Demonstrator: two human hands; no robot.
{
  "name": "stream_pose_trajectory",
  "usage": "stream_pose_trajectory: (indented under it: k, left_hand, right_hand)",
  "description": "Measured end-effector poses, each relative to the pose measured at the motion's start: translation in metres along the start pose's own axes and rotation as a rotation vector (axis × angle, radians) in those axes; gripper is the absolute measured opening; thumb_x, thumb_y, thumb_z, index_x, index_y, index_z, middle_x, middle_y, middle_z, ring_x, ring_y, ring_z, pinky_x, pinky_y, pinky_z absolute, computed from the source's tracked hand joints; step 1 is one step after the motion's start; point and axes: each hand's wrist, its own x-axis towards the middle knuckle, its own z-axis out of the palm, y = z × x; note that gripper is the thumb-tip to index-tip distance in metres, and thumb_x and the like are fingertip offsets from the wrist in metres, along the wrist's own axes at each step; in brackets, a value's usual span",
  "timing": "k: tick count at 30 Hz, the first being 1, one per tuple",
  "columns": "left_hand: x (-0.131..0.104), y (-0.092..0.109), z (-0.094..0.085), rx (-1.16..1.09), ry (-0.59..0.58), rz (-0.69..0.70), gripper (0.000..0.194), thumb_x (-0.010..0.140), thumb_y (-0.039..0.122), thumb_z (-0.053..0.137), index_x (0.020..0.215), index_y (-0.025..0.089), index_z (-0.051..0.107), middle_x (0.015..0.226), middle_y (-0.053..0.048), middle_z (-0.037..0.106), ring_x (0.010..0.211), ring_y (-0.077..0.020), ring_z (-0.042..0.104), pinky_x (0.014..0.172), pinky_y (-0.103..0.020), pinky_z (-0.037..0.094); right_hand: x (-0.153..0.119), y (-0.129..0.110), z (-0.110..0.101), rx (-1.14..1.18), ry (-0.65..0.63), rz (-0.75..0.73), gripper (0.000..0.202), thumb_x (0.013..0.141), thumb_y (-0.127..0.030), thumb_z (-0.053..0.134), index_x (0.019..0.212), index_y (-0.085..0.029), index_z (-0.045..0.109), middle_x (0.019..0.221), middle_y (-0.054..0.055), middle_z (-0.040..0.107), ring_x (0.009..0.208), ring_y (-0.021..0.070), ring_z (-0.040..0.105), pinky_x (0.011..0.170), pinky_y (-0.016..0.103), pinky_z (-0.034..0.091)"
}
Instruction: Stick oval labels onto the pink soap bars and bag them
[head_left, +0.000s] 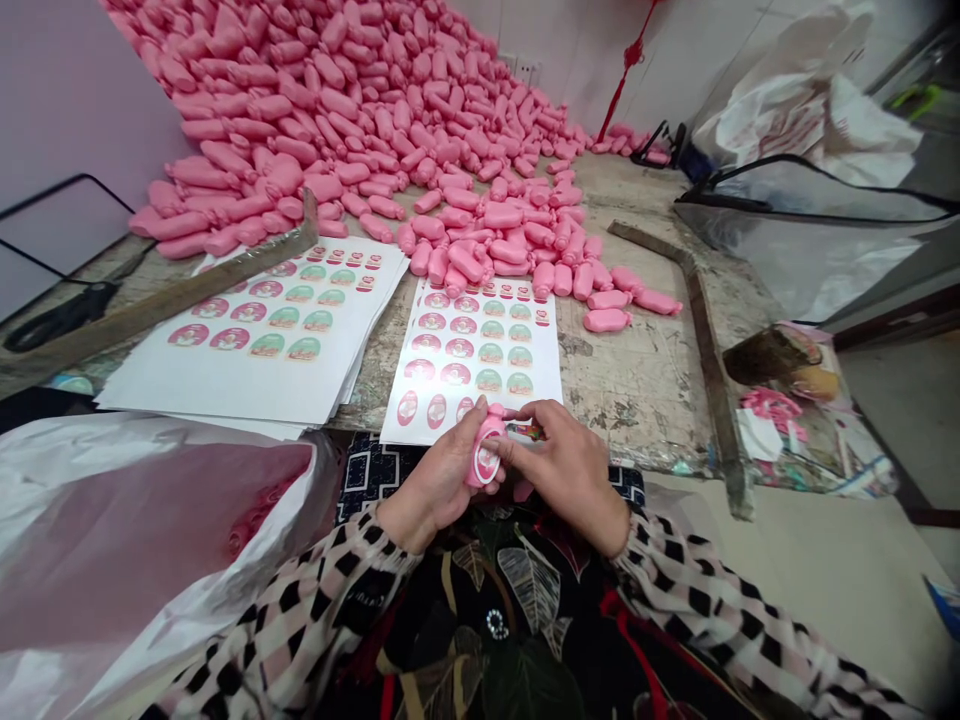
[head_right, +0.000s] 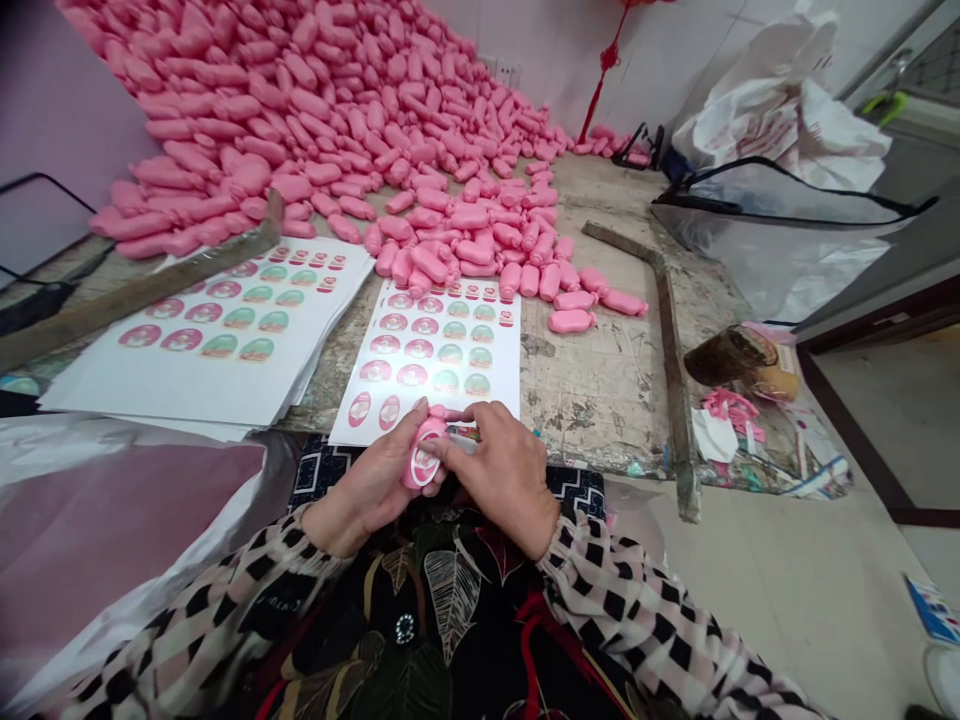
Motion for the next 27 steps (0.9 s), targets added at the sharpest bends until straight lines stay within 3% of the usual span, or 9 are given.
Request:
stream_pose_trajectory:
  k: [4, 8, 11, 13, 17, 21, 24, 27]
  left_hand:
    - [0.000, -0.002, 0.001, 0.016, -0.011, -0.059, 0.041, 0.083, 0.055, 0.045, 0.084, 0.016, 0.055, 0.056, -0.001, 0.056, 0.043, -0.0112, 0.052, 0.035, -0.019, 0.035]
    - [0.003, 0.000, 0.006, -0.105, 0.039, -0.018, 0.032, 0.084, 0.049, 0.048, 0.087, 0.017, 0.055, 0.058, 0.001, 0.056, 0.044, -0.0109, 0.053, 0.038, -0.020, 0.040]
    - [0.004, 0.003, 0.007, -0.291, 0.079, -0.015, 0.024, 0.085, 0.040, 0.052, 0.087, 0.017, 0.056, 0.071, 0.000, 0.059, 0.057, -0.0108, 0.059, 0.051, -0.021, 0.049]
    - [0.006, 0.005, 0.005, -0.364, 0.069, -0.026, 0.023, 0.085, 0.038, 0.053, 0.085, 0.016, 0.056, 0.075, -0.001, 0.060, 0.061, -0.0111, 0.059, 0.055, -0.022, 0.050]
    - [0.007, 0.007, 0.002, -0.394, 0.095, -0.020, 0.024, 0.084, 0.039, 0.053, 0.083, 0.015, 0.057, 0.073, -0.001, 0.059, 0.056, -0.0111, 0.057, 0.048, -0.022, 0.048]
    - [0.003, 0.011, 0.002, -0.352, 0.147, -0.068, 0.030, 0.084, 0.045, 0.052, 0.085, 0.015, 0.057, 0.067, -0.001, 0.058, 0.051, -0.0101, 0.055, 0.046, -0.021, 0.047]
    - [-0.010, 0.016, -0.002, -0.166, 0.110, -0.106, 0.045, 0.080, 0.058, 0.048, 0.098, 0.018, 0.056, 0.067, -0.002, 0.059, 0.050, -0.0125, 0.055, 0.044, -0.024, 0.047]
    - [-0.034, 0.023, -0.021, 0.040, 0.048, 0.033, 0.045, 0.071, 0.045, 0.067, 0.105, 0.020, 0.052, 0.070, -0.001, 0.060, 0.045, -0.0075, 0.048, 0.037, -0.017, 0.038]
  right_hand:
    - [0.003, 0.009, 0.011, 0.218, 0.009, 0.126, 0.038, 0.075, -0.060, 0.055, 0.087, -0.024, 0.059, 0.074, -0.002, 0.063, 0.062, 0.0138, 0.055, 0.055, 0.025, 0.036]
    - [-0.005, 0.006, 0.017, 0.316, 0.086, -0.003, 0.029, 0.078, -0.048, 0.057, 0.092, -0.023, 0.057, 0.082, 0.000, 0.061, 0.071, 0.0146, 0.056, 0.061, 0.026, 0.040]
    - [-0.011, 0.001, 0.017, 0.277, 0.061, -0.104, 0.030, 0.075, -0.043, 0.062, 0.096, -0.023, 0.055, 0.090, 0.001, 0.058, 0.079, 0.0154, 0.055, 0.067, 0.027, 0.041]
    - [-0.013, 0.000, 0.017, 0.246, 0.016, -0.114, 0.038, 0.072, -0.045, 0.066, 0.099, -0.022, 0.053, 0.093, 0.001, 0.056, 0.080, 0.0160, 0.054, 0.067, 0.027, 0.041]
    - [-0.013, 0.000, 0.020, 0.273, -0.041, -0.085, 0.045, 0.067, -0.048, 0.069, 0.099, -0.023, 0.051, 0.093, 0.001, 0.055, 0.078, 0.0158, 0.053, 0.067, 0.027, 0.041]
    - [-0.014, 0.000, 0.024, 0.438, -0.051, -0.036, 0.041, 0.068, -0.043, 0.069, 0.098, -0.024, 0.049, 0.089, -0.001, 0.056, 0.075, 0.0141, 0.053, 0.065, 0.026, 0.041]
    - [-0.009, 0.004, 0.026, 0.546, -0.001, 0.011, 0.038, 0.072, -0.042, 0.065, 0.100, -0.024, 0.048, 0.084, -0.002, 0.056, 0.071, 0.0128, 0.053, 0.062, 0.024, 0.041]
    - [0.001, 0.018, 0.022, 0.504, 0.052, 0.023, 0.036, 0.072, -0.042, 0.065, 0.100, -0.023, 0.051, 0.083, -0.002, 0.056, 0.071, 0.0127, 0.053, 0.062, 0.025, 0.041]
